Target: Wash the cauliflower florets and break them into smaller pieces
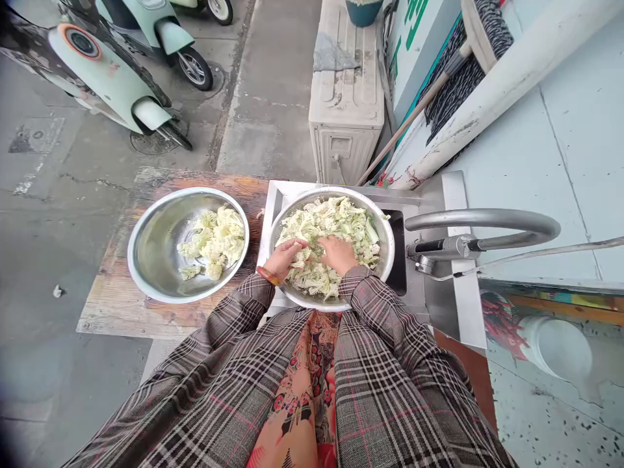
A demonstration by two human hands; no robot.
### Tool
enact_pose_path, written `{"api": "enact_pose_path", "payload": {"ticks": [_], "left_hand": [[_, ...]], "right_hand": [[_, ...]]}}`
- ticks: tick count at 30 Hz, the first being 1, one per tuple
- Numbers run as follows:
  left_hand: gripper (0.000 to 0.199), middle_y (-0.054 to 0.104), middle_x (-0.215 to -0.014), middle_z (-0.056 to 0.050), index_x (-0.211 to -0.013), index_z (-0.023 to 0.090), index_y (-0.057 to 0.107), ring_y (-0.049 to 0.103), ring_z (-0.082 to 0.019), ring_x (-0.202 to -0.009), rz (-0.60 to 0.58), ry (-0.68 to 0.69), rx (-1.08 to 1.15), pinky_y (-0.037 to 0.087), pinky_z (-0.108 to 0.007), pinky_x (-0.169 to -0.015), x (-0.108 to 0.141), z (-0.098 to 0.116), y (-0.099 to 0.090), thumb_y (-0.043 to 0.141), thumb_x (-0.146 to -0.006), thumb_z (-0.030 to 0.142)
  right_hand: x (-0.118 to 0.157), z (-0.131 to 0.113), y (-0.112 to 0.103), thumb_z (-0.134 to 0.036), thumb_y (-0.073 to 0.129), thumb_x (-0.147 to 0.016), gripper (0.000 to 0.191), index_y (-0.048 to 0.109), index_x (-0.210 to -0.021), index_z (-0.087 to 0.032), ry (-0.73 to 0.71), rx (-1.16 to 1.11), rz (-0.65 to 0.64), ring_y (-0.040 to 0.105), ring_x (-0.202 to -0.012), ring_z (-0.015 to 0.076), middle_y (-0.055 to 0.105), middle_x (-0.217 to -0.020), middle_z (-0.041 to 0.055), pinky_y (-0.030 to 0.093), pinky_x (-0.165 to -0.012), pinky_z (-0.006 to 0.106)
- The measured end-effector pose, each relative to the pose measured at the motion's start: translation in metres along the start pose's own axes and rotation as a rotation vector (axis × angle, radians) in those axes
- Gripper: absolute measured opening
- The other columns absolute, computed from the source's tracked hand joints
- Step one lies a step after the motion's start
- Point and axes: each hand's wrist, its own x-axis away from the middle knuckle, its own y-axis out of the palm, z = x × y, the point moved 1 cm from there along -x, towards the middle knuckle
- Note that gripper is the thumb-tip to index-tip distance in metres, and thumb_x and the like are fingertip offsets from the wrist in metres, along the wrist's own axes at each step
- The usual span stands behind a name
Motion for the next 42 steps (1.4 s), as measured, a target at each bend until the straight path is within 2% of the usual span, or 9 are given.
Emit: {"api": "enact_pose_path", "payload": {"ticks": [5, 10, 17, 21, 24, 28, 34, 37, 42], "left_hand": [[0.028, 0.064, -0.108, -0.005, -0.095, 0.021, 0.066, 0.060, -0.011, -0.064, -0.005, -0.035, 0.088, 0.045, -0.019, -0.043, 0.010, 0.004, -0.004, 0.069, -0.076, 0.042], [0.038, 0.062, -0.117, -0.007, -0.106, 0.024, 0.066, 0.064, -0.016, -0.081, -0.131, -0.073, 0.134, 0.053, -0.022, -0.053, 0.012, 0.011, 0.004, 0.072, -0.075, 0.045], [0.069, 0.047, -0.145, -0.013, -0.141, 0.031, 0.049, 0.058, -0.029, -0.113, -0.199, 0.070, 0.073, 0.060, -0.040, -0.073, 0.018, 0.008, 0.034, 0.070, -0.078, 0.050], [0.093, 0.035, -0.154, -0.013, -0.147, 0.028, 0.040, 0.045, -0.034, -0.132, -0.099, 0.314, -0.172, 0.045, -0.048, -0.103, 0.017, 0.000, 0.051, 0.081, -0.066, 0.047], [0.083, 0.044, -0.148, -0.013, -0.139, 0.023, 0.050, 0.036, -0.032, -0.140, -0.024, 0.443, -0.257, 0.029, -0.046, -0.115, 0.014, 0.001, 0.052, 0.083, -0.065, 0.042], [0.058, 0.063, -0.124, -0.009, -0.119, 0.018, 0.061, 0.056, -0.028, -0.119, -0.086, 0.327, -0.029, 0.042, -0.041, -0.103, 0.014, 0.005, 0.043, 0.079, -0.068, 0.039], [0.054, 0.071, -0.099, -0.009, -0.120, 0.019, 0.059, 0.068, -0.025, -0.087, -0.095, 0.197, 0.218, 0.052, -0.033, -0.066, 0.026, 0.029, 0.001, 0.069, -0.076, 0.047], [0.053, 0.070, -0.099, -0.007, -0.117, 0.020, 0.060, 0.068, -0.022, -0.088, 0.110, 0.352, 0.102, 0.055, -0.033, -0.072, 0.031, 0.051, -0.050, 0.070, -0.074, 0.049], [0.063, 0.057, -0.130, -0.014, -0.119, 0.019, 0.060, 0.055, -0.033, -0.123, 0.578, 0.530, -0.585, 0.047, -0.048, -0.101, 0.041, 0.073, -0.136, 0.078, -0.064, 0.043]], "right_hand": [[0.030, 0.037, -0.020, -0.031, 0.053, -0.086, 0.030, 0.069, -0.112, -0.027, 0.070, -0.597, 0.244, 0.061, -0.112, 0.0250, 0.067, -0.122, 0.0027, 0.048, -0.095, 0.039], [0.056, 0.062, -0.026, -0.040, 0.061, -0.081, 0.039, 0.068, -0.114, -0.022, 0.121, -0.950, 0.202, 0.051, -0.128, 0.0253, 0.061, -0.132, 0.0062, 0.041, -0.106, 0.040], [0.066, 0.017, -0.021, -0.060, 0.041, -0.092, 0.062, 0.044, -0.145, -0.027, 0.089, -1.087, 0.138, 0.044, -0.136, 0.0256, 0.043, -0.151, 0.0081, 0.047, -0.102, 0.040], [0.068, -0.020, -0.020, -0.065, 0.004, -0.095, 0.073, 0.025, -0.155, -0.029, 0.071, -1.099, 0.126, 0.023, -0.148, 0.0211, 0.022, -0.163, 0.0035, 0.040, -0.109, 0.043], [0.072, -0.032, -0.023, -0.066, -0.008, -0.092, 0.078, 0.013, -0.157, -0.028, 0.035, -1.188, 0.009, 0.027, -0.147, 0.0215, 0.019, -0.163, 0.0057, 0.043, -0.105, 0.045], [0.079, -0.024, -0.038, -0.069, 0.005, -0.093, 0.073, 0.009, -0.157, -0.033, 0.015, -1.238, -0.093, 0.048, -0.134, 0.0270, 0.030, -0.159, 0.0099, 0.051, -0.093, 0.047], [0.082, 0.019, -0.059, -0.065, 0.017, -0.097, 0.066, 0.028, -0.153, -0.033, 0.023, -1.072, 0.101, 0.062, -0.115, 0.0243, 0.051, -0.146, 0.0075, 0.055, -0.090, 0.043], [0.087, 0.046, -0.048, -0.056, 0.038, -0.096, 0.056, 0.043, -0.146, -0.030, 0.012, -0.748, 0.172, 0.060, -0.117, 0.0258, 0.057, -0.140, 0.0081, 0.051, -0.096, 0.045], [0.090, 0.059, -0.003, -0.031, 0.058, -0.089, 0.056, 0.047, -0.144, -0.029, -0.090, -0.116, -0.043, 0.045, -0.134, 0.0322, 0.046, -0.149, 0.0109, 0.040, -0.107, 0.051]]}}
